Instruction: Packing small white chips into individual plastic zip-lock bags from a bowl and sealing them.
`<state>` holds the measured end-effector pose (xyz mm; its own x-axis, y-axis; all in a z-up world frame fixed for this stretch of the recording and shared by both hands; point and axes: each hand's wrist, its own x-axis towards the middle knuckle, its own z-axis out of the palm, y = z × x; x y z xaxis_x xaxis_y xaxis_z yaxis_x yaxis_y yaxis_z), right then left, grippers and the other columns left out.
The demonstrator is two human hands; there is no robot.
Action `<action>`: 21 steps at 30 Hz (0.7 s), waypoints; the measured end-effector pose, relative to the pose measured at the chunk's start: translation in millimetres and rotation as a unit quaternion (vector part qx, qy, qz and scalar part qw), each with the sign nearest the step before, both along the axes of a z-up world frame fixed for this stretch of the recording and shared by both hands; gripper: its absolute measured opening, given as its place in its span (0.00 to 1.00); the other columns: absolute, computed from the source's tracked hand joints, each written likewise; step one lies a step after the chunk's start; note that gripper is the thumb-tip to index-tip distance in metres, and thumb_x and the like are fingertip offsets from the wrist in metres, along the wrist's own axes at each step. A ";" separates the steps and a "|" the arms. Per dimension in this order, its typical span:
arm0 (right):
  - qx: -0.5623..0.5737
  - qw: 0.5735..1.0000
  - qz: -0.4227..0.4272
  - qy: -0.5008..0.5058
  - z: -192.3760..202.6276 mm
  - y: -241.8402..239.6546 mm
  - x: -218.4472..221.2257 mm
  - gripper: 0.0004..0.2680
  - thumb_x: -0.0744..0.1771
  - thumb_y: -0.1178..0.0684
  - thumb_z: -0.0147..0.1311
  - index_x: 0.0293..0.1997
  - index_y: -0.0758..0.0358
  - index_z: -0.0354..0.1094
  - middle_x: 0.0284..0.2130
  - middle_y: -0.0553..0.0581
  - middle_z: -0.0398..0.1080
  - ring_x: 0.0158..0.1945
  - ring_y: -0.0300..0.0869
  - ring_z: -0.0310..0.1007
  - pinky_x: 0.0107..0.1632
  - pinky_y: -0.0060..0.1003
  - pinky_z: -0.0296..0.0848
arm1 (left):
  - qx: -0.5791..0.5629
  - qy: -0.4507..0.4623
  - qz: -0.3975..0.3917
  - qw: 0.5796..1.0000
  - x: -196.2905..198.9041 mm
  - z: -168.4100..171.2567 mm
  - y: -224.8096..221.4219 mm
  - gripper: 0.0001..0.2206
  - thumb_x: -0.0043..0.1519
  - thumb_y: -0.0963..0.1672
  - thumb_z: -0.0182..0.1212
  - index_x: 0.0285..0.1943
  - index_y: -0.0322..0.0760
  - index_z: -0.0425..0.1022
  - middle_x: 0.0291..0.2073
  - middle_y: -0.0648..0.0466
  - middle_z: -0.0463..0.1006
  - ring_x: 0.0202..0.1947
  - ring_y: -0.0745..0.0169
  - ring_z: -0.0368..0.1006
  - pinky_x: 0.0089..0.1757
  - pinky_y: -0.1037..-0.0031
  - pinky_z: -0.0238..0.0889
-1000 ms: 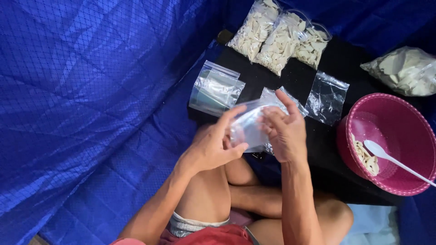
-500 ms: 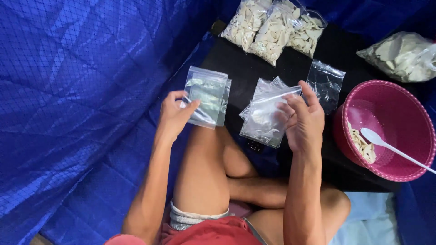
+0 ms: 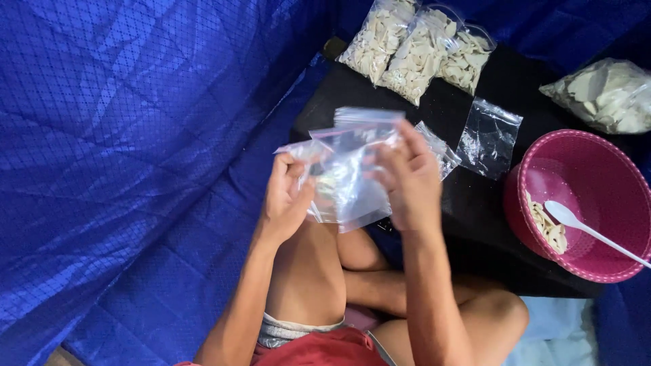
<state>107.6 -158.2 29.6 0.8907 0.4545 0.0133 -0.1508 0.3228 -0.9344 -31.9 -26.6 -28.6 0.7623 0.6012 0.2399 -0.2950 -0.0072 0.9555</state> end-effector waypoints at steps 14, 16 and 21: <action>-0.050 0.997 -0.029 0.048 -36.2 22.9 -50.7 0.21 0.65 0.65 0.55 0.67 0.65 0.63 0.41 0.59 0.74 0.38 0.38 0.76 0.40 0.33 0.82 | 0.041 -0.026 -0.033 0.998 -18.1 -21.7 11.4 0.35 0.61 0.37 0.58 0.80 0.33 0.48 0.77 0.42 0.53 0.75 0.54 0.48 0.70 0.59 0.42; -0.052 0.998 -0.033 0.035 -39.5 20.1 -51.7 0.21 0.65 0.65 0.55 0.67 0.65 0.63 0.43 0.59 0.73 0.40 0.38 0.76 0.42 0.32 0.82 | 0.002 -0.043 -0.059 0.997 -20.8 -26.2 12.9 0.40 0.58 0.37 0.67 0.80 0.35 0.49 0.76 0.46 0.54 0.73 0.59 0.53 0.69 0.62 0.46; -0.021 0.999 -0.020 -0.025 -39.6 11.5 -51.5 0.25 0.65 0.67 0.56 0.72 0.62 0.55 0.50 0.62 0.70 0.46 0.40 0.77 0.49 0.34 0.81 | -0.012 0.069 -0.037 0.997 -23.1 -25.6 22.7 0.21 0.62 0.40 0.63 0.66 0.37 0.71 0.48 0.49 0.83 0.49 0.63 0.80 0.51 0.72 0.74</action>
<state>56.1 -146.7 -10.1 0.9070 0.4193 0.0402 -0.0907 0.2875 -0.9535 -55.1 -3.9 -54.2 0.8295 0.5463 0.1165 -0.1601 0.0327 0.9866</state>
